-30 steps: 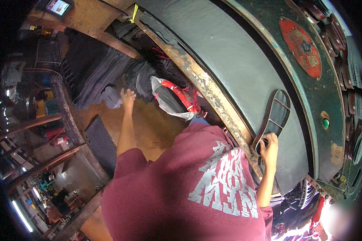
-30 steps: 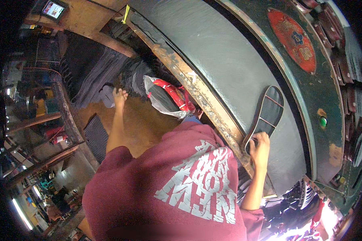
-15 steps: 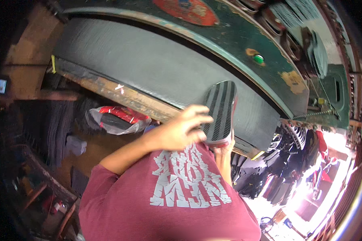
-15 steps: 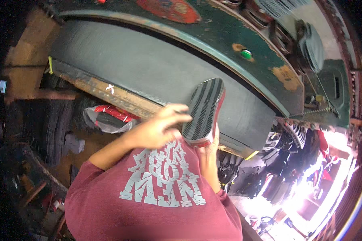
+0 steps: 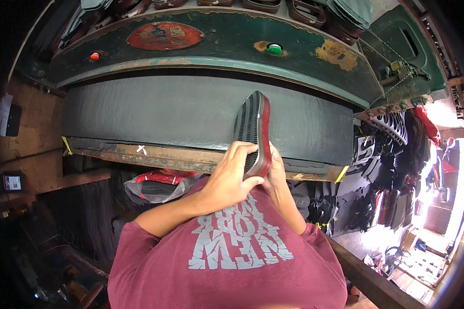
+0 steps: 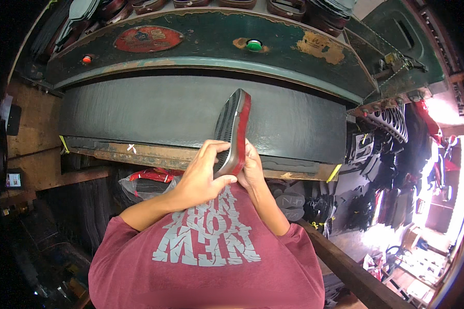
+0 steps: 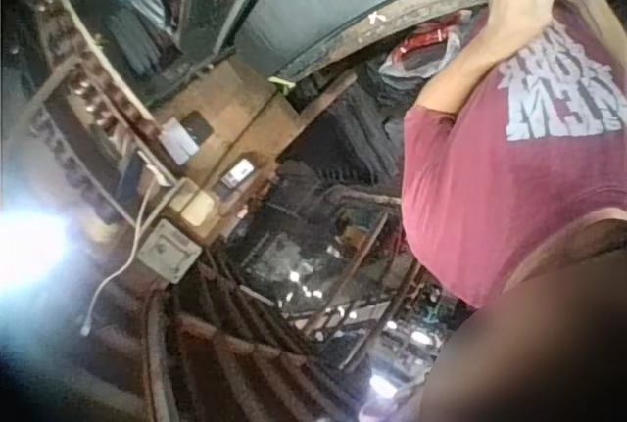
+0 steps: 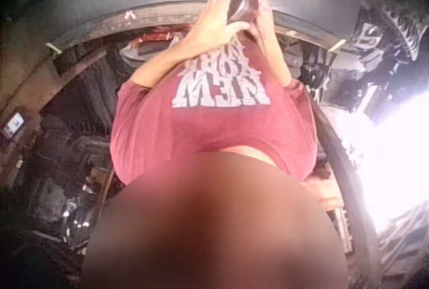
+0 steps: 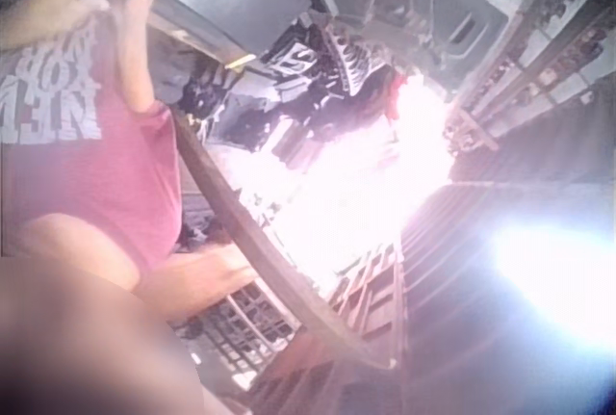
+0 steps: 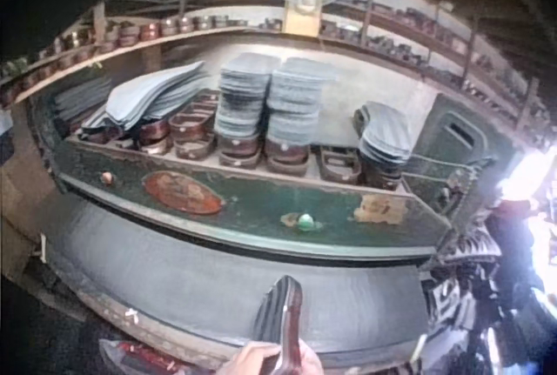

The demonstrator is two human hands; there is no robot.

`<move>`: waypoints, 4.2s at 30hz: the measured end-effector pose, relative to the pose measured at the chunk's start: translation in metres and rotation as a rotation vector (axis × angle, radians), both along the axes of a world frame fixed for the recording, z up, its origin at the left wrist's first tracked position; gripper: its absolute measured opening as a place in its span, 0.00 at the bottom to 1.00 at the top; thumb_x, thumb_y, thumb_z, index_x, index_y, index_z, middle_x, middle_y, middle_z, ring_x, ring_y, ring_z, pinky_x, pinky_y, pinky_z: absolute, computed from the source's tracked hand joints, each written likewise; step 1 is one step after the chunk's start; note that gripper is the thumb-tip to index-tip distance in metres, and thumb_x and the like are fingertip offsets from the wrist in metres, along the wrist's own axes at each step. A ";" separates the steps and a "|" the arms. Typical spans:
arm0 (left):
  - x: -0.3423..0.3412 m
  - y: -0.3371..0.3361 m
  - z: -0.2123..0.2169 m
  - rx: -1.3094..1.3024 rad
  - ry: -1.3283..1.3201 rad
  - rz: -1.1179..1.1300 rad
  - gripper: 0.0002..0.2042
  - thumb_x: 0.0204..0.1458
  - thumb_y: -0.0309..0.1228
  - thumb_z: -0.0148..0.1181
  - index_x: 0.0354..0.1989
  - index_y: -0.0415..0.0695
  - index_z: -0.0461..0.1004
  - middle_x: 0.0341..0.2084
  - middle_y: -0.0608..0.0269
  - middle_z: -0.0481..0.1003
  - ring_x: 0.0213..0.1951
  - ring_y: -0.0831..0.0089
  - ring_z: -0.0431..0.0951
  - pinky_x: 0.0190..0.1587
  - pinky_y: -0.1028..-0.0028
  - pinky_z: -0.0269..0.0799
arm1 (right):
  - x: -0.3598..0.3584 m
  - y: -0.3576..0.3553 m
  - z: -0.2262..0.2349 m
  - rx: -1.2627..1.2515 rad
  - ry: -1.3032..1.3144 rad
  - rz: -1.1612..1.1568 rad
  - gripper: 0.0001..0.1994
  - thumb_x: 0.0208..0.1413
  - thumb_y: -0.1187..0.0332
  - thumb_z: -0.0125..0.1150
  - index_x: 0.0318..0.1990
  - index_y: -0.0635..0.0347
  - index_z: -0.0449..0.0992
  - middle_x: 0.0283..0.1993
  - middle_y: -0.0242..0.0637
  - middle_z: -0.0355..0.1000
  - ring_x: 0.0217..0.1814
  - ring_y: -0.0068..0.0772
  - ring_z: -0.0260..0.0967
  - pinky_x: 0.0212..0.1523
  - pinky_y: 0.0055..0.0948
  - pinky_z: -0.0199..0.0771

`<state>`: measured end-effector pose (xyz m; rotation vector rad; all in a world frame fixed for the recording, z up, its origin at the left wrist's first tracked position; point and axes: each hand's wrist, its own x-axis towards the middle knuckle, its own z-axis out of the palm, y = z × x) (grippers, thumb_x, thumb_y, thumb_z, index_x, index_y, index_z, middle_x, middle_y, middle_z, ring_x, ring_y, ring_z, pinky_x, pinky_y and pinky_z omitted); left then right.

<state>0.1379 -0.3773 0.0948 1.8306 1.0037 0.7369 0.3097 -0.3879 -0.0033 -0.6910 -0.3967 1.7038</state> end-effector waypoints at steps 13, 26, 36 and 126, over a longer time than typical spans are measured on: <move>-0.005 0.008 0.004 -0.196 0.104 -0.044 0.51 0.41 0.42 0.79 0.72 0.35 0.56 0.65 0.42 0.59 0.70 0.46 0.59 0.71 0.55 0.58 | -0.014 -0.011 0.020 0.051 0.172 0.017 0.27 0.60 0.64 0.70 0.63 0.61 0.66 0.55 0.35 0.76 0.54 0.27 0.77 0.57 0.30 0.80; -0.009 0.010 0.003 -0.292 0.106 -0.072 0.50 0.44 0.42 0.79 0.73 0.39 0.55 0.63 0.48 0.63 0.69 0.55 0.63 0.70 0.61 0.59 | -0.026 -0.013 0.026 -0.108 -0.154 -0.096 0.08 0.61 0.70 0.68 0.43 0.57 0.75 0.35 0.23 0.72 0.34 0.15 0.69 0.35 0.19 0.71; -0.058 0.040 0.023 -0.166 0.209 0.221 0.16 0.59 0.35 0.65 0.46 0.33 0.78 0.32 0.47 0.83 0.36 0.67 0.83 0.42 0.65 0.77 | 0.027 -0.009 0.034 -0.201 -0.242 0.050 0.18 0.57 0.68 0.73 0.26 0.49 0.64 0.21 0.16 0.55 0.20 0.09 0.50 0.18 0.21 0.48; -0.096 0.083 -0.048 0.204 0.203 0.112 0.60 0.38 0.40 0.81 0.78 0.42 0.45 0.62 0.40 0.63 0.63 0.44 0.68 0.67 0.57 0.64 | 0.118 0.083 0.056 0.341 -0.768 -0.081 0.50 0.39 0.70 0.84 0.68 0.60 0.53 0.63 0.39 0.64 0.66 0.34 0.63 0.70 0.38 0.61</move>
